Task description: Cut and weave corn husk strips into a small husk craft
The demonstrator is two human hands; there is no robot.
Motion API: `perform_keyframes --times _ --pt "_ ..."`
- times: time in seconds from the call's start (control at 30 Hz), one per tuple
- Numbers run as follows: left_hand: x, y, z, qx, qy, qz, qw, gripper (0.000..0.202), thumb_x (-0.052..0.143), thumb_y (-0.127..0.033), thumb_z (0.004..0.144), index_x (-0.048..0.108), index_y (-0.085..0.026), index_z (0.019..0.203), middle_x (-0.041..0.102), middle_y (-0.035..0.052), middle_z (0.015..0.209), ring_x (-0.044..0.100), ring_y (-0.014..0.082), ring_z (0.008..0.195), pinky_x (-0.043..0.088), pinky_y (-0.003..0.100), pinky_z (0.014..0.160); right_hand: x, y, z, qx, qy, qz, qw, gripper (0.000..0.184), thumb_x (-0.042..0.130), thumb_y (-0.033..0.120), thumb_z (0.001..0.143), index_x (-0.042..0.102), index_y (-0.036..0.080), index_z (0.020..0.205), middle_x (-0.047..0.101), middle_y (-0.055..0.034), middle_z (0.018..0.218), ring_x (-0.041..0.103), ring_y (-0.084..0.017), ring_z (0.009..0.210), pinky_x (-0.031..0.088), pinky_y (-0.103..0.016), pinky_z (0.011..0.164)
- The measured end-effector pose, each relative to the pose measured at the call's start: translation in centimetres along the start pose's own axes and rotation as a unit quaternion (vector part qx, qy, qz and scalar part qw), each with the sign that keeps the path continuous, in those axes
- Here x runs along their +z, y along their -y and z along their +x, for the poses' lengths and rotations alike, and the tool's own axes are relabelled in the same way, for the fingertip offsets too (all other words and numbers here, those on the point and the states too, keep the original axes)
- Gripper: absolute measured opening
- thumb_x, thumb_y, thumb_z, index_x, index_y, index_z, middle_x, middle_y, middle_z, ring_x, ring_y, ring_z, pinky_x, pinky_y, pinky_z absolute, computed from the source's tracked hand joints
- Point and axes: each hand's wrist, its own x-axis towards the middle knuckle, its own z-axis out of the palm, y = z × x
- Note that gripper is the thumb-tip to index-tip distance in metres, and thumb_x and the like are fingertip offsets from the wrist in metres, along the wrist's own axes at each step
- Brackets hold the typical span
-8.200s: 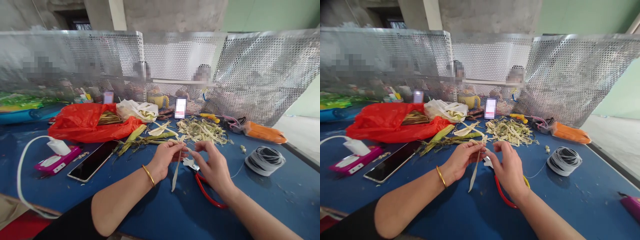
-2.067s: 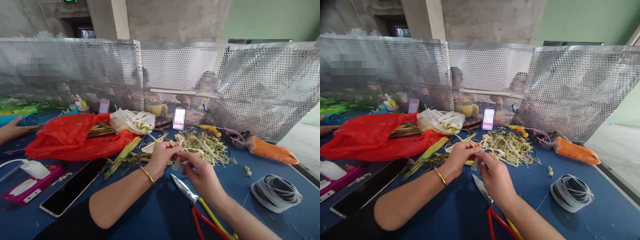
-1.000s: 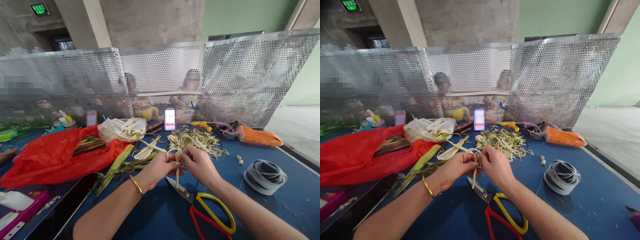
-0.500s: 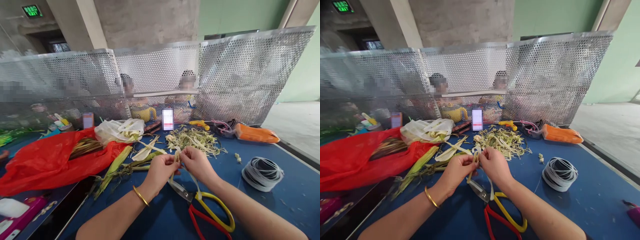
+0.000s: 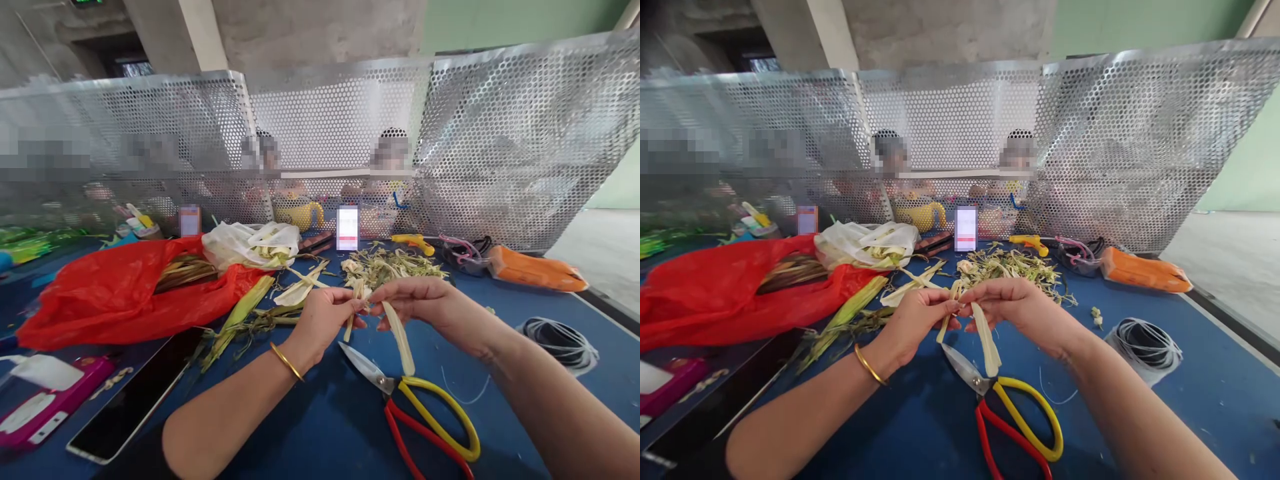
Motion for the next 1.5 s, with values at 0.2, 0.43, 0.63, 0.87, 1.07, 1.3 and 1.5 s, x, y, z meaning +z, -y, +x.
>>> perform_keyframes --times 0.2,0.43,0.63,0.87,1.07,1.3,1.5 --pt "0.0 0.2 0.0 -0.005 0.010 -0.023 1.000 0.006 0.067 -0.014 0.078 0.072 -0.013 0.075 0.072 0.0023 0.068 0.061 0.0089 0.049 0.048 0.019 0.052 1.1 -0.4 0.7 -0.149 -0.137 -0.147 0.968 0.017 0.066 0.035 0.079 0.071 0.019 0.072 0.066 -0.0024 0.073 0.058 -0.016 0.069 0.045 -0.029 0.066" --pt "-0.1 0.3 0.1 -0.008 0.002 -0.024 1.000 0.007 0.067 -0.013 0.077 0.072 -0.013 0.073 0.072 0.0024 0.068 0.061 0.0092 0.050 0.049 0.019 0.052 1.3 -0.7 0.8 -0.123 -0.215 -0.214 0.945 0.035 0.045 0.039 0.091 0.054 0.019 0.063 0.053 0.0001 0.069 0.049 -0.015 0.070 0.037 -0.027 0.066" --pt "0.0 0.2 0.1 -0.006 -0.011 -0.006 1.000 0.008 0.065 -0.013 0.077 0.072 -0.014 0.072 0.072 0.0021 0.069 0.062 0.0100 0.051 0.048 0.020 0.053 0.0 -1.7 1.4 -0.051 -0.081 -0.328 0.940 0.035 0.047 0.030 0.082 0.045 0.020 0.049 0.048 0.0004 0.064 0.049 -0.015 0.067 0.036 -0.028 0.065" --pt "0.2 0.3 0.0 0.007 -0.017 0.023 1.000 0.007 0.066 -0.014 0.076 0.073 -0.015 0.075 0.071 0.0006 0.069 0.062 0.0109 0.053 0.048 0.020 0.054 0.2 -2.0 1.5 -0.023 -0.045 -0.310 0.949 0.035 0.047 0.032 0.081 0.046 0.020 0.048 0.047 -0.0001 0.064 0.051 -0.016 0.068 0.038 -0.029 0.067" --pt "0.2 0.3 0.0 0.020 -0.014 0.048 0.999 0.008 0.066 -0.016 0.076 0.074 -0.016 0.075 0.071 0.0006 0.069 0.063 0.0121 0.054 0.048 0.022 0.055 0.4 -2.2 1.6 -0.010 -0.054 -0.287 0.956 0.033 0.048 0.029 0.078 0.046 0.020 0.047 0.048 -0.0007 0.063 0.052 -0.017 0.069 0.039 -0.030 0.068" --pt "0.3 0.1 -0.1 0.016 -0.017 0.055 0.998 0.009 0.065 -0.015 0.076 0.074 -0.016 0.074 0.071 0.0014 0.070 0.063 0.0123 0.054 0.048 0.022 0.055 0.4 -2.0 1.4 -0.014 -0.051 -0.278 0.959 0.030 0.048 0.025 0.077 0.046 0.020 0.047 0.048 -0.0003 0.064 0.051 -0.016 0.069 0.038 -0.028 0.066" --pt "0.3 0.4 -0.2 0.030 -0.010 0.081 0.996 0.010 0.066 -0.017 0.074 0.075 -0.017 0.078 0.070 0.0007 0.068 0.063 0.0132 0.055 0.048 0.022 0.055 0.7 -2.2 1.6 -0.005 -0.066 -0.302 0.951 0.033 0.048 0.029 0.079 0.043 0.020 0.048 0.045 0.0005 0.060 0.047 -0.014 0.063 0.035 -0.027 0.060"
